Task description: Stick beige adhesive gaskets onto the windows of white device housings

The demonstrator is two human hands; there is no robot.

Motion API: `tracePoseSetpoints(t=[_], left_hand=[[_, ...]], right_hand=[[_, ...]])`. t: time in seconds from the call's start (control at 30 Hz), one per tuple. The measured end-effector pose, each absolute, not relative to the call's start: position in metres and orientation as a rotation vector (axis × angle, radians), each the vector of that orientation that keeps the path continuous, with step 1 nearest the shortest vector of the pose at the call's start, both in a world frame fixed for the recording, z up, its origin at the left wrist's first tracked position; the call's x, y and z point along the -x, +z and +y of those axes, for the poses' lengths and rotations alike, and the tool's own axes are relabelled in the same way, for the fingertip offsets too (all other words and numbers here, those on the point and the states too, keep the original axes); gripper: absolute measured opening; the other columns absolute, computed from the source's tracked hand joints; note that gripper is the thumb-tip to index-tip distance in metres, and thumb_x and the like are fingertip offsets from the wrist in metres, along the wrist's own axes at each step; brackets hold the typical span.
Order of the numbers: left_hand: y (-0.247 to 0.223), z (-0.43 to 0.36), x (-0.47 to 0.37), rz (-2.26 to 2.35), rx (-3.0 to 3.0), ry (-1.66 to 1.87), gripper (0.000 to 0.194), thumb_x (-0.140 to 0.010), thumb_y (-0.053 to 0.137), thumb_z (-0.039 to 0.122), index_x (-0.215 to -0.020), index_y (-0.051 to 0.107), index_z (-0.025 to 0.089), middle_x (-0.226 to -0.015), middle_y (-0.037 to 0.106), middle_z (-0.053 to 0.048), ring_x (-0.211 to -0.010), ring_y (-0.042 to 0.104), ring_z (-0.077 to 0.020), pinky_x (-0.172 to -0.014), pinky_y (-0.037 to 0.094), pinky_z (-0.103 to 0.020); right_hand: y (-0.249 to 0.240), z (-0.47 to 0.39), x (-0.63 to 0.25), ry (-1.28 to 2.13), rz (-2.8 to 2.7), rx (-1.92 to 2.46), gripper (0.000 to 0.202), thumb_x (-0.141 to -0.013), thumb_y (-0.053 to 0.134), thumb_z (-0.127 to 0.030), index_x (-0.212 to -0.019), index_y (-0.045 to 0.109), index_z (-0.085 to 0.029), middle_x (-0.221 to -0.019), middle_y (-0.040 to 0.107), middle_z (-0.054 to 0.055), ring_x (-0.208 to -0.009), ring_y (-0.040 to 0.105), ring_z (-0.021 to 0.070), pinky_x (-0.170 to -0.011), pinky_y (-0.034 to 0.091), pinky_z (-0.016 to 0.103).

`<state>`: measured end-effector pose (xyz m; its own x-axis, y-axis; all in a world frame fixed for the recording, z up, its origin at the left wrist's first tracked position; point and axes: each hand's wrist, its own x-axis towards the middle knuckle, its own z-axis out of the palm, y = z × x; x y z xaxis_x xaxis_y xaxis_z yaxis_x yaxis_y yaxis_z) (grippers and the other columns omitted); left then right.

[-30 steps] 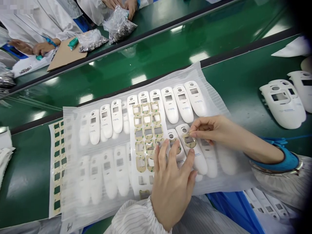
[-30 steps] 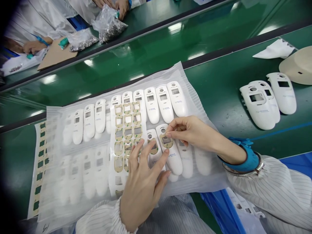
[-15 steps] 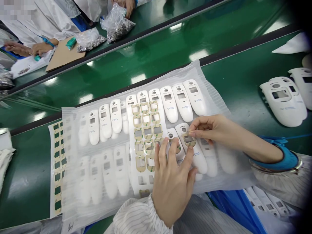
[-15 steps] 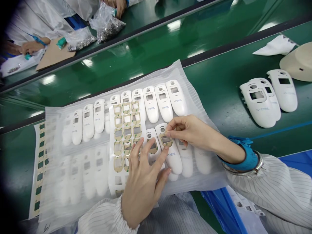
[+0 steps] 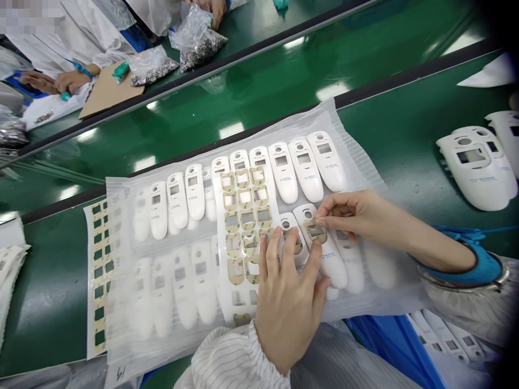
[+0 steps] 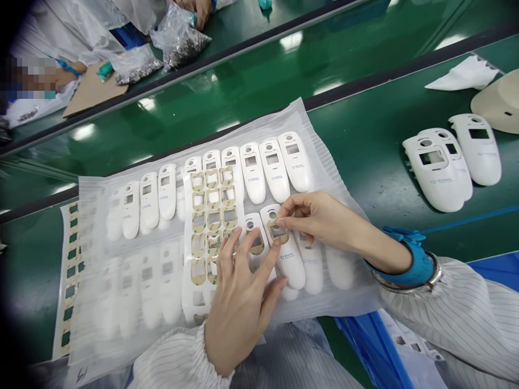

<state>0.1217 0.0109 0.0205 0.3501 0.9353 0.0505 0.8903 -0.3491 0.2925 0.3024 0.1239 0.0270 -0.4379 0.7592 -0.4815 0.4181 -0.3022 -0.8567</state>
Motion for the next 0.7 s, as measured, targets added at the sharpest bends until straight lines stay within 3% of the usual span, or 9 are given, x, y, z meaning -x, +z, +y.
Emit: tracePoseSetpoints(t=[0.37, 0.57, 0.7], left_hand=[[0.020, 0.011, -0.123, 1.663, -2.410, 0.335, 0.043, -0.093, 0.050, 0.031, -0.135, 0.049, 0.020, -0.143, 0.036, -0.016, -0.139, 0.022, -0.0389, -0.103, 0.039, -0.066], [0.020, 0.011, -0.123, 1.663, -2.426, 0.355, 0.042, -0.093, 0.050, 0.030, -0.134, 0.051, 0.019, -0.142, 0.037, -0.016, -0.138, 0.024, -0.0381, -0.105, 0.038, -0.065], [0.020, 0.011, -0.123, 1.665, -2.425, 0.355, 0.042, -0.093, 0.051, 0.030, -0.133, 0.051, 0.019, -0.142, 0.037, -0.016, -0.138, 0.024, -0.0379, -0.105, 0.038, -0.064]], right_hand=[[0.021, 0.125, -0.303, 1.768, -1.691, 1.481, 0.028, -0.075, 0.072, -0.046, -0.079, 0.066, -0.020, -0.058, 0.057, -0.003, -0.047, 0.048, 0.0084, -0.042, 0.044, 0.021], [0.018, 0.123, -0.305, 1.716, -1.745, 1.502, 0.028, -0.079, 0.068, -0.049, -0.081, 0.065, -0.021, -0.057, 0.057, -0.003, -0.046, 0.051, 0.0099, -0.044, 0.045, 0.023], [0.020, 0.118, -0.303, 1.505, -1.889, 1.590, 0.030, -0.082, 0.062, -0.052, -0.082, 0.065, -0.023, -0.059, 0.060, -0.002, -0.047, 0.054, 0.0120, -0.047, 0.046, 0.026]])
